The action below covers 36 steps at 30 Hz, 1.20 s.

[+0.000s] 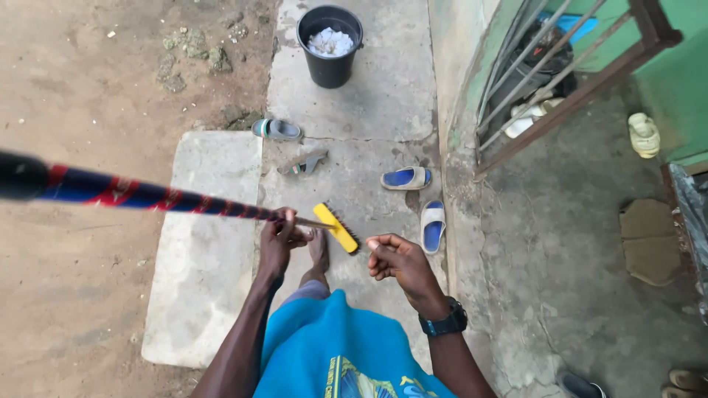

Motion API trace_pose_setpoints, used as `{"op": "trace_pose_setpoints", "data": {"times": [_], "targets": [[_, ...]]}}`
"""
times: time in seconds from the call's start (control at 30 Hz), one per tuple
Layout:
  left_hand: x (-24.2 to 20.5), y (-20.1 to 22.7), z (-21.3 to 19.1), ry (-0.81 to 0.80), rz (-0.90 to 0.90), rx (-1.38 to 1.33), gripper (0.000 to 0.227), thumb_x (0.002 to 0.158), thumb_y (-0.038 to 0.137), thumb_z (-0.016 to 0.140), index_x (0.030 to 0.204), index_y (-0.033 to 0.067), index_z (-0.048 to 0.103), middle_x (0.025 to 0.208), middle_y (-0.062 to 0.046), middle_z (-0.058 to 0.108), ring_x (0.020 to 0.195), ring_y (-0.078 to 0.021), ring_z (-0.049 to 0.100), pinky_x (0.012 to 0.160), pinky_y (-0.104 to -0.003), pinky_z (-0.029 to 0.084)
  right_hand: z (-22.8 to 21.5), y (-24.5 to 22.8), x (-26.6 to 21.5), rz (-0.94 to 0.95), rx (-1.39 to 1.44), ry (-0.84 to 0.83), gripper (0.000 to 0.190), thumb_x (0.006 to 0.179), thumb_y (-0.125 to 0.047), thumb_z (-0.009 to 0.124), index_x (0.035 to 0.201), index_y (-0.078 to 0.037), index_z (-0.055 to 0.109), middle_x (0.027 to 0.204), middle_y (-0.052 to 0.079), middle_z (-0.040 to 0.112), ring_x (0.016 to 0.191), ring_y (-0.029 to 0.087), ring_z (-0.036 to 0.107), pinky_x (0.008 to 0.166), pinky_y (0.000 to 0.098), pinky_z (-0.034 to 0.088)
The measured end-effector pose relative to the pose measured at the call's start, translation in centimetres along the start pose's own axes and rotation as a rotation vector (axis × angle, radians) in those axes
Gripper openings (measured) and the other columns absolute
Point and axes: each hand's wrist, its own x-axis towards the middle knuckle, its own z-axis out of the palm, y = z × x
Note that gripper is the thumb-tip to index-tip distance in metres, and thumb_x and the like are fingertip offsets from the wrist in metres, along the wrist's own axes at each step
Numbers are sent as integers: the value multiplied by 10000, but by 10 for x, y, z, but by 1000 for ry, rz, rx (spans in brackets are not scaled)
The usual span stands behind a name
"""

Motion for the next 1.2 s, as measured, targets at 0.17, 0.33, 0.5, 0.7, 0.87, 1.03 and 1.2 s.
{"op": "trace_pose_setpoints", "data": {"times": [0.17, 0.33, 0.5, 0.7, 0.87, 1.03, 1.2], "targets": [[110, 23, 37, -111, -18, -41, 404, 1008, 373, 577, 1238, 40, 586, 768, -54, 596, 687, -215, 722, 615, -335, 564, -1, -16, 108, 120, -154, 42, 318, 933, -268, 704, 1141, -28, 700, 782, 55, 716, 645, 120, 675, 595, 274, 531], [171, 95, 67, -233, -66, -48, 413, 1003, 387, 589, 1238, 47, 587, 748, -53, 572, 646, -207, 711, 583, -325, 529, 18, -64, 202, 128, -366, 63, 356, 913, -301, 723, 1163, -52, 679, 789, 43, 716, 649, 106, 653, 595, 269, 516], [228, 130, 90, -402, -69, 67, 391, 1005, 393, 599, 1215, 64, 599, 724, -38, 565, 642, -164, 675, 602, -290, 515, 35, -102, 278, -352, -900, 258, 457, 880, -251, 800, 1246, -12, 665, 988, 164, 745, 863, 246, 726, 696, 341, 562], [288, 151, 112, -552, 37, 87, 349, 1074, 360, 580, 1172, 27, 609, 850, -15, 579, 779, -105, 585, 681, -280, 496, 55, -168, 328, -215, -536, 249, 526, 876, -205, 707, 1361, -60, 564, 1268, 111, 661, 869, 206, 780, 718, 327, 610], [336, 181, 136, -522, 60, 160, 332, 1029, 347, 565, 1195, 60, 587, 897, -27, 619, 796, -114, 603, 725, -285, 500, 23, -192, 386, -189, -679, 239, 515, 884, -208, 764, 1347, -55, 597, 1224, 108, 679, 831, 228, 742, 746, 335, 578], [393, 220, 179, -508, 37, 200, 335, 1030, 336, 549, 1221, 61, 565, 930, -34, 616, 829, -138, 639, 786, -304, 511, -16, -228, 460, -360, -696, 162, 552, 839, -62, 699, 1375, -49, 566, 1292, 111, 641, 807, 232, 713, 753, 358, 577], [454, 270, 252, -679, 105, 321, 396, 1052, 382, 549, 1272, 54, 580, 958, -85, 646, 887, -158, 627, 841, -327, 520, -70, -282, 541, -683, -691, 95, 520, 835, -66, 722, 1342, -85, 610, 1154, 158, 686, 969, 332, 702, 798, 403, 575]]}}
